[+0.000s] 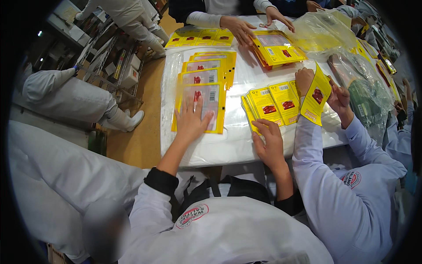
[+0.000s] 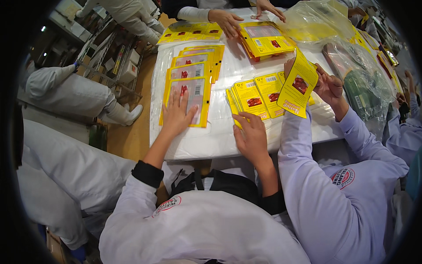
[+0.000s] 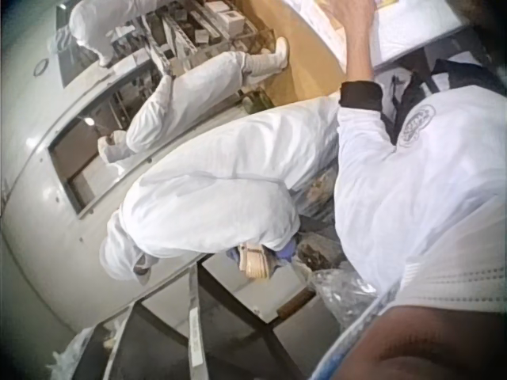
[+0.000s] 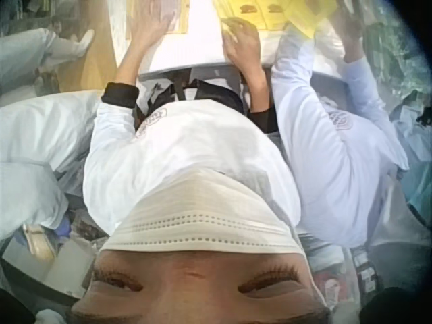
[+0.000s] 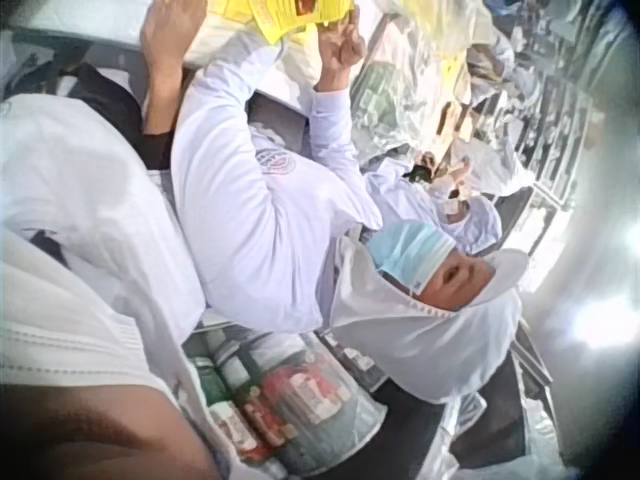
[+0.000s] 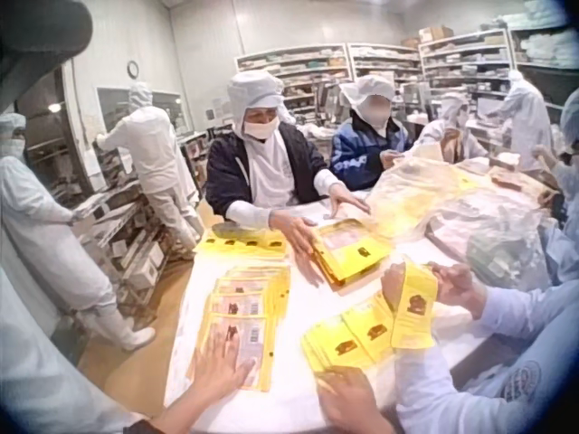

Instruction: The person repeatedly picks yellow sachets from a pile, places them into clear plastic sleeves, and stacks the completed units on the table. The hands work continuously, handling each sachet one at a time and arranging the finished packages in a growing stack.

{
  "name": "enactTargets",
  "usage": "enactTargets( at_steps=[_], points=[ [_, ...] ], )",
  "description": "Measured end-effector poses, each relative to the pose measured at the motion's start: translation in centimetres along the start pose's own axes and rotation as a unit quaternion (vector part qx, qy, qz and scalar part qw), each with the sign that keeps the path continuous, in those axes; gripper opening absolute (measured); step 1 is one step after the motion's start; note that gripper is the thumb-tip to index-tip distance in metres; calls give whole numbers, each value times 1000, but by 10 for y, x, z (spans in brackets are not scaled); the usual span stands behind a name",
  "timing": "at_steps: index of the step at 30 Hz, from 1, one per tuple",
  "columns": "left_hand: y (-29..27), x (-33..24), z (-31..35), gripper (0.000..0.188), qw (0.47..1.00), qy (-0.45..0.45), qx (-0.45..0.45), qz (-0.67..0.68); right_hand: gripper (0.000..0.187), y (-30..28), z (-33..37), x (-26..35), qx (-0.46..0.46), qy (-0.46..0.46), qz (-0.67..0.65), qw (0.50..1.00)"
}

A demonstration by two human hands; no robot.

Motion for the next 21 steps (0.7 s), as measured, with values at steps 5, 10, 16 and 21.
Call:
enactTargets(
  at_steps=[5, 10, 16, 21],
  points=[
    [-19, -35, 43, 68, 998, 27, -32, 50, 37, 48, 2, 42, 97, -123, 24, 987],
    [-55, -135, -13, 61, 725, 52, 43, 685, 43, 80, 12, 45, 212, -130, 91, 964],
    [-63, -259, -13, 98, 548, 114, 87, 824, 48, 78, 18, 40, 213, -153, 67, 963],
    [-33, -267, 2, 47, 468, -5, 75, 881, 50, 85, 16, 34, 229, -155, 93, 957]
  ],
)
Point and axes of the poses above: each hand's wrist, its own z-axis away from the middle knuckle, its own y-axis out of the palm, x = y × z, the point moved 5 cm from there along -z, towards the middle knuckle, and after that the axes turned 3 degrees about z, right-handed, at the moved point
